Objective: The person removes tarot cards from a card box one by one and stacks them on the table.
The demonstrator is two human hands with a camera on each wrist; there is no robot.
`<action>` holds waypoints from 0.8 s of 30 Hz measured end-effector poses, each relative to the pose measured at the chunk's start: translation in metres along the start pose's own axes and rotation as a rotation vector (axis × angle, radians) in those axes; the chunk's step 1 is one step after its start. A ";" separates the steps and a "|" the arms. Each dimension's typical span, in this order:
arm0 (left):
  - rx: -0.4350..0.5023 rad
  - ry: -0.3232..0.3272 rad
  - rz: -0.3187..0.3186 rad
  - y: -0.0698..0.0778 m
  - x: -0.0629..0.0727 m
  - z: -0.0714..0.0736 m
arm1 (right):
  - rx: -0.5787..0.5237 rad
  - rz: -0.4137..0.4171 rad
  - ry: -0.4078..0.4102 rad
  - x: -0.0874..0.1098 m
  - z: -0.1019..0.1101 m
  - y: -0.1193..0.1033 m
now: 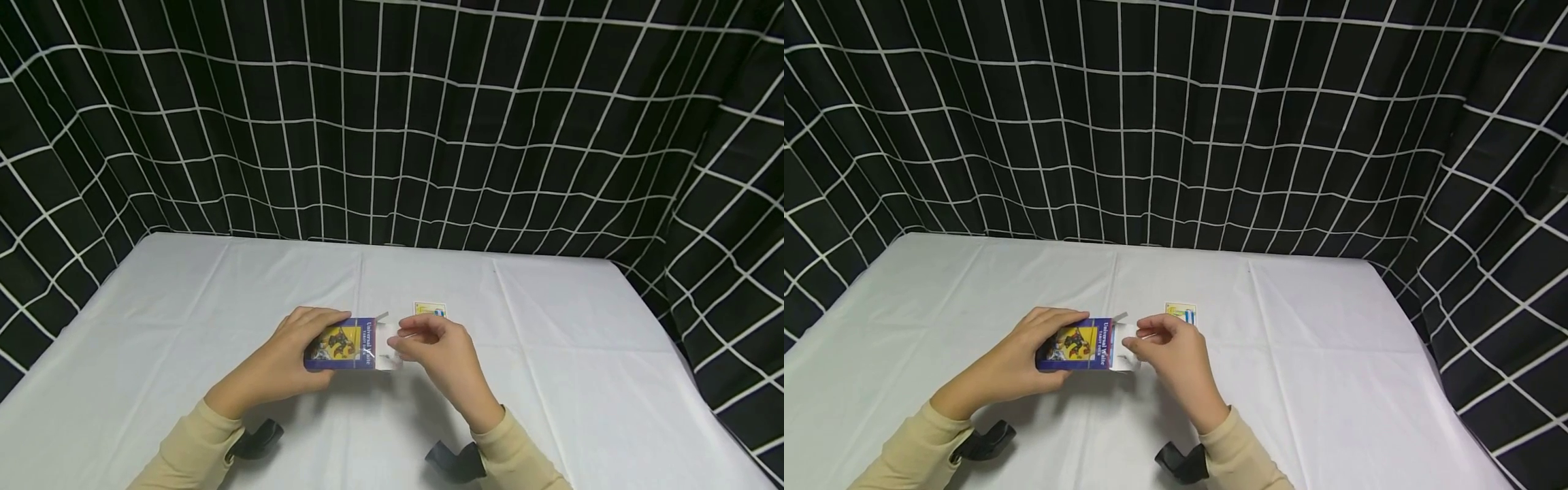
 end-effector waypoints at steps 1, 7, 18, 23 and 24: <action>0.001 0.000 -0.001 0.000 0.000 0.000 | -0.016 -0.005 -0.012 0.001 -0.002 0.000; 0.008 0.000 -0.007 0.001 0.001 0.001 | -0.022 0.004 -0.033 0.002 -0.009 0.002; 0.033 -0.008 -0.029 0.008 0.001 0.002 | 0.004 0.018 -0.001 0.002 -0.013 0.009; 0.031 -0.014 -0.029 0.008 0.001 0.000 | 0.037 0.045 0.018 0.001 -0.015 0.009; 0.031 -0.014 -0.027 0.008 0.001 0.000 | 0.041 0.047 0.019 0.001 -0.016 0.009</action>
Point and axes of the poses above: each hand's wrist, its own x-axis away from the middle knuckle, its own z-axis out of the back of the hand, y = z × x, the point moved 6 cm from there along -x, towards the middle knuckle, and after that the axes turned 13 degrees about y, right-handed, at the moved point
